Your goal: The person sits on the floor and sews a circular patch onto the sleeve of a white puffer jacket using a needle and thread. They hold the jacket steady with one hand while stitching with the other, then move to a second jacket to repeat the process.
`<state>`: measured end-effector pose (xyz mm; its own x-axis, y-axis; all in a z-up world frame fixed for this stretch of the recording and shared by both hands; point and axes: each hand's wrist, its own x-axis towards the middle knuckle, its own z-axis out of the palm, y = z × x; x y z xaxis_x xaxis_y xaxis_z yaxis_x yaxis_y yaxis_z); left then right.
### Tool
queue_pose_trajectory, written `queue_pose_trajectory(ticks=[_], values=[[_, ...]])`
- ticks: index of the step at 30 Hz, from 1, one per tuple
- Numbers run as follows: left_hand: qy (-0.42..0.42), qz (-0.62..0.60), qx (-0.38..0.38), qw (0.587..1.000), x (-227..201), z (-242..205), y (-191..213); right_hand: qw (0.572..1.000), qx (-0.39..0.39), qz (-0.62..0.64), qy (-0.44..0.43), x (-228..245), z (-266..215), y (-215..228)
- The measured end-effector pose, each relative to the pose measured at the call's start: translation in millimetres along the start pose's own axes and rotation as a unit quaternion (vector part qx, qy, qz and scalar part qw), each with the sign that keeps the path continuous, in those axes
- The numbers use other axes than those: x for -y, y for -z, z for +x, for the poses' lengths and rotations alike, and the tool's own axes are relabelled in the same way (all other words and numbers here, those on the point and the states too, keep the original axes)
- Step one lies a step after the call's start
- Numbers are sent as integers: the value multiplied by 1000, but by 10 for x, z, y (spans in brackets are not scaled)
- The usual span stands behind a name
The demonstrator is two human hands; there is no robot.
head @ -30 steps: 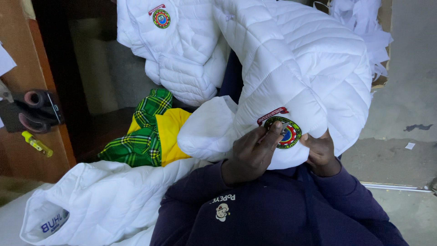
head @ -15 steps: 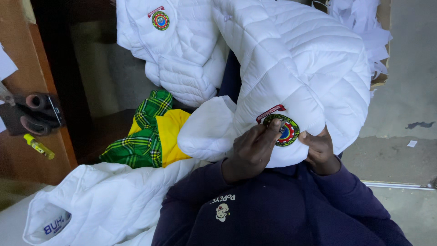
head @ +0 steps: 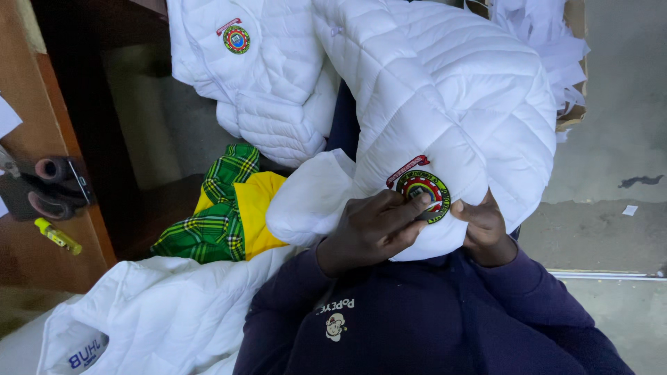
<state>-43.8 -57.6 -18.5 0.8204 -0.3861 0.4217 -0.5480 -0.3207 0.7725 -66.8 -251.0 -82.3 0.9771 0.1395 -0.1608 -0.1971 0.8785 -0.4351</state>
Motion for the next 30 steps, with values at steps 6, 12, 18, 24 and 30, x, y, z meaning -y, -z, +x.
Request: queue_pose_trajectory(ticks=[6,12,18,24,30], values=[[-4,-5,33,999,14,26,56,999,38,36,4,-5,14,27],[8,-42,31,999,78,8,30,998,49,31,-4,63,56,-69],[1,-43,40,998,60,37,80,999,53,11,-10,95,71,-80],[15,3,88,996,-84,219,243,998,55,10,-12,82,93,-55],[-21,-28,106,994,46,217,220,999,46,-11,-9,43,49,52]])
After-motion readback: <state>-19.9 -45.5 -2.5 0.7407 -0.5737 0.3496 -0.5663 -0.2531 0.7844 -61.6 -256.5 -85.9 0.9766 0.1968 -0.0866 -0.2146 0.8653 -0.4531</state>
